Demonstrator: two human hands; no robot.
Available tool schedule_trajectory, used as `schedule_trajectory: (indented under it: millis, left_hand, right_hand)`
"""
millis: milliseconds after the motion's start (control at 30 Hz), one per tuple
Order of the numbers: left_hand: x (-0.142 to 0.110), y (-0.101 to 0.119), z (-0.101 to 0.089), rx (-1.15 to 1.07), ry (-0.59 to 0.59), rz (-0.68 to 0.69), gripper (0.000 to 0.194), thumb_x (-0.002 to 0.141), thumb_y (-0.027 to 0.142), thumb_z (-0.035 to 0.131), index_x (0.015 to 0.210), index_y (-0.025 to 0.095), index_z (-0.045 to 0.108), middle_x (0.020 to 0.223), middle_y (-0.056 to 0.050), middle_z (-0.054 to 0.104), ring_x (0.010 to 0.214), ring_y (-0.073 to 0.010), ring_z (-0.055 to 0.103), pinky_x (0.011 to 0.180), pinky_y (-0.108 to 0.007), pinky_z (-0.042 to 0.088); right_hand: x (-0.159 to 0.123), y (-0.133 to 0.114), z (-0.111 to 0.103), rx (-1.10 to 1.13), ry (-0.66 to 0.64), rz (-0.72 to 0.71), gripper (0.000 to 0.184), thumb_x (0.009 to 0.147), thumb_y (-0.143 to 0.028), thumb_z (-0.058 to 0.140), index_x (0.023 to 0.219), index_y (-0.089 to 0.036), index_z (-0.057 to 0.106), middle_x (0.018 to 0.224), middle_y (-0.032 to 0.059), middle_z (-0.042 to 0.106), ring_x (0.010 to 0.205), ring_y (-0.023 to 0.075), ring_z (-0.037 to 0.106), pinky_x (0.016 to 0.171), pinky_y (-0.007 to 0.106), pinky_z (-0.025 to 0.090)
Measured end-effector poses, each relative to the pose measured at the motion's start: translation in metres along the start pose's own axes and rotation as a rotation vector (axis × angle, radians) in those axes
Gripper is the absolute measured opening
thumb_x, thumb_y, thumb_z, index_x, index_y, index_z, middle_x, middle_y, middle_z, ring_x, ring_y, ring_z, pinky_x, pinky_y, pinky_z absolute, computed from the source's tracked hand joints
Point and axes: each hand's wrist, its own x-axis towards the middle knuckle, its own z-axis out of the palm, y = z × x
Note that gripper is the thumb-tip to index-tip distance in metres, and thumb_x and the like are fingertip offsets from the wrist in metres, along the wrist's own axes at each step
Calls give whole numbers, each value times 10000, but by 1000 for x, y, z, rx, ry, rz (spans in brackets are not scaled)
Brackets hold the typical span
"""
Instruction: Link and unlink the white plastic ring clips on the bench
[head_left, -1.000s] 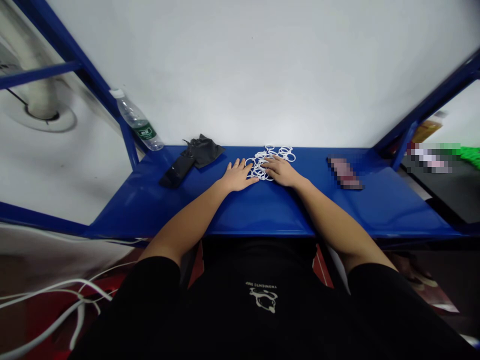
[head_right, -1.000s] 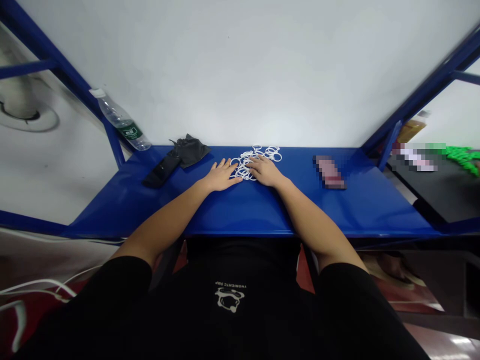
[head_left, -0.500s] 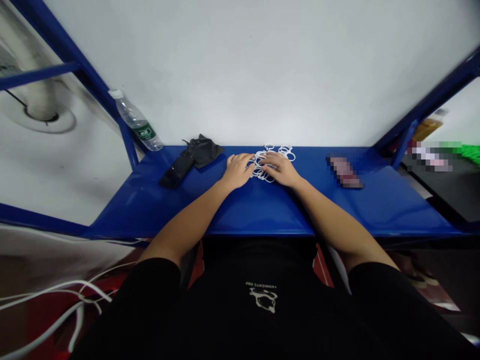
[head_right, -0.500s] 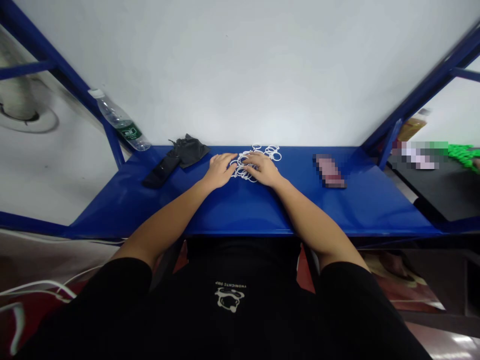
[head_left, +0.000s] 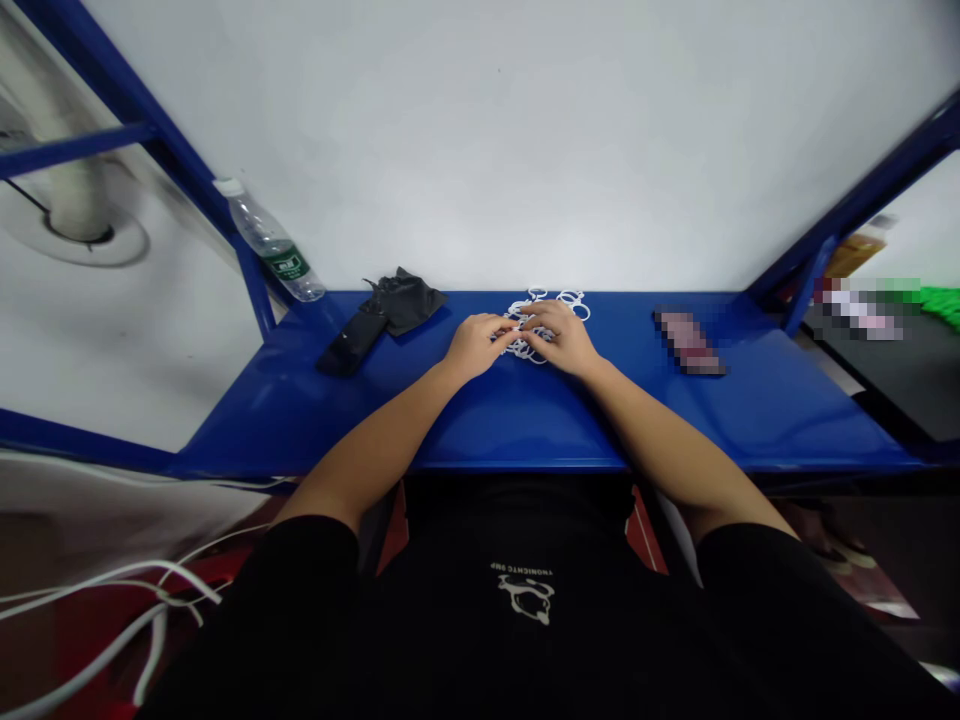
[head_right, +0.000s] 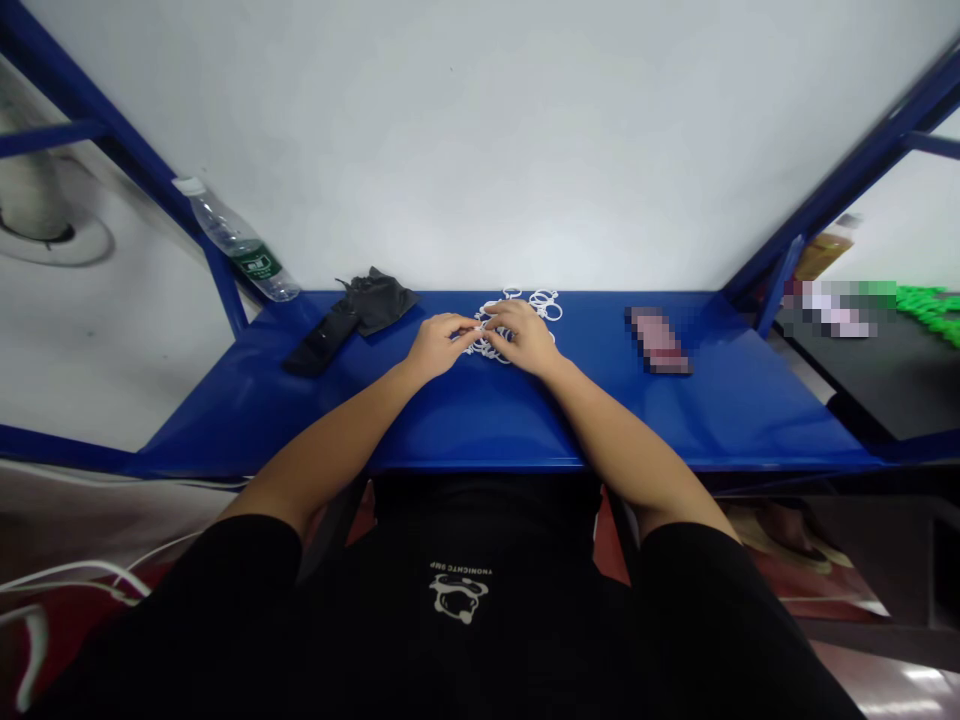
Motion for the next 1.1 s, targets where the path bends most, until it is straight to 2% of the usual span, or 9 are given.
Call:
schedule_trajectory:
  millis: [100, 200, 300, 400, 500, 833, 1000, 1100]
  left_hand:
    - [0, -3, 2, -11, 32, -3, 176, 1061, 393, 763, 1076, 249, 864, 1116, -74, 867, 1032, -249, 793, 1033, -425, 588]
    - [1, -8, 5, -15, 82, -1, 172, 1028, 425, 813, 1012, 266, 877, 1061, -54, 877, 999, -247, 811, 1009, -415, 607]
    - [0, -14, 9, -48, 118, 48, 114, 984, 376, 868, 989, 264, 891, 1026, -49, 881, 971, -246, 832, 948, -380, 632]
    - [0, -17, 11, -93, 115, 111, 88, 994, 301, 851, 1062, 274, 898, 1094, -47, 882, 1019, -242, 846, 943, -356, 647]
    - [-1, -16, 10, -114, 106, 140, 126, 1025, 258, 801, 1108, 279, 893, 1131, -44, 879, 1051, -235, 847, 957, -348, 652]
    - [-2, -9, 0, -122, 40, 133, 116, 1034, 238, 760, 1051, 238, 876, 1064, -48, 878, 970, -220, 837, 881, -324, 632]
    - [-2, -6, -4, -102, -1, 142, 127, 1038, 247, 736, 1020, 226, 860, 995, -49, 865, 895, -205, 812, 844, -317, 618]
    - [0, -6, -6, -74, 16, 169, 117, 1017, 221, 725, 982, 218, 836, 950, -43, 844, 878, -202, 785, 860, -329, 607]
  right_hand:
    - [-1, -1, -1, -17, 37, -19, 292, 1085, -488, 592, 1087, -270, 786, 1379, 126, 787, 1291, 340, 702, 1169, 582, 503]
    - [-1, 0, 0, 18, 23, -82, 281, 1111, -467, 571, 1129, -269, 770, 1224, 108, 824, 1183, 306, 734, 1085, 524, 545]
    - [-2, 2, 2, 44, 31, -126, 249, 1121, -423, 576, 1091, -258, 759, 1054, 89, 830, 1010, 276, 745, 963, 474, 573]
    - [-2, 2, 2, 38, 69, -129, 221, 1121, -385, 589, 1046, -248, 746, 995, 85, 816, 931, 260, 727, 902, 448, 569]
    - [-3, 0, 1, 44, 71, -117, 211, 1120, -366, 588, 1024, -244, 731, 974, 82, 799, 896, 248, 708, 870, 429, 562]
    - [-4, -4, 0, 81, 16, -103, 186, 1098, -339, 567, 1003, -236, 689, 954, 78, 770, 859, 233, 676, 817, 397, 540]
    - [-5, -3, 1, 80, -3, -100, 210, 1101, -347, 550, 990, -237, 690, 942, 75, 761, 853, 230, 665, 814, 390, 537]
    - [-4, -2, 3, 76, -14, -84, 220, 1101, -355, 555, 1011, -232, 714, 955, 79, 773, 869, 239, 681, 841, 399, 549]
